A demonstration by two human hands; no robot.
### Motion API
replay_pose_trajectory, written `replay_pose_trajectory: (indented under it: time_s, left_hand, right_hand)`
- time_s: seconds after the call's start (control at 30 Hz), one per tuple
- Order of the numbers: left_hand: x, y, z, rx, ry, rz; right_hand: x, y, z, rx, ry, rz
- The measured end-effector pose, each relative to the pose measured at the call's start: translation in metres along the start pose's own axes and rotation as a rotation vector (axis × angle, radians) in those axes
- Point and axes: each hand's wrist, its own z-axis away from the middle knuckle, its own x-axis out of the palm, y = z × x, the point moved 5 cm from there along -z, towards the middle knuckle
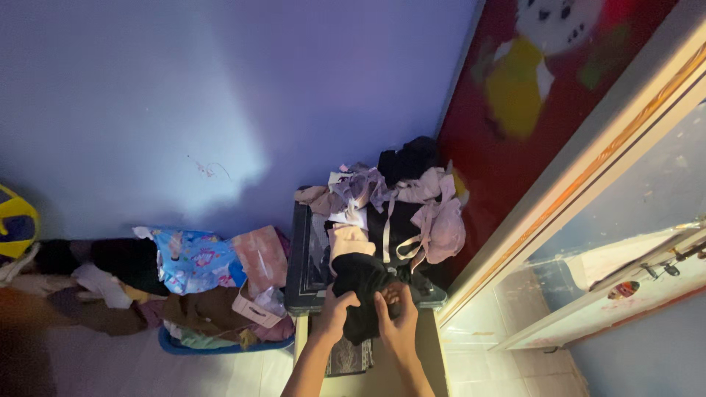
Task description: The person folds items of clothing and places them into an open dresser drawer.
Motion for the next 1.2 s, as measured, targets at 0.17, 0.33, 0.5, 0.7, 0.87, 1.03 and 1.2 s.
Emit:
replay_pose_trajectory:
  time_s: [0.17, 0.33, 0.5, 0.7, 0.87, 1.03, 1.2]
  left_hand:
    - [-0.04, -0.035, -0.003, 0.097, -0.029, -0.075]
    - [-0.044, -0.043, 0.026, -0.086, -0.2, 0.311]
    - [-0.022, 0.0, 0.076, -0.237, -0.299, 0.572]
    - [-0.036, -0.005, 0.089, -0.18, -0.413, 0.362]
    - [-0.052, 0.001, 0.088, -0.035, -0.277, 0.011]
    - [-0.04, 0.026, 0.099, 0.158, -0.341, -0.166]
    - [-0.02, 0.054, 0.112, 0.258, -0.466, -0.184]
  right_hand:
    - [0.003, -0.009, 0.012, 0.058, -0.114, -0.049]
    - [-0.005, 0.013, 0.028, 0.089, -0.064, -0.129]
    - [-0.015, 0.052, 0.032, 0.527, -0.167, -0.117]
    - [0.004, 0.041, 0.053, 0.603, -0.481, -0.565]
    - [0.001, 0.036, 0.053, 0.505, -0.542, -0.484]
    - [-0.006, 0.029, 0.047, 0.398, -0.544, -0.519]
    - [-0.006, 0.022, 0.044, 0.408, -0.535, -0.321]
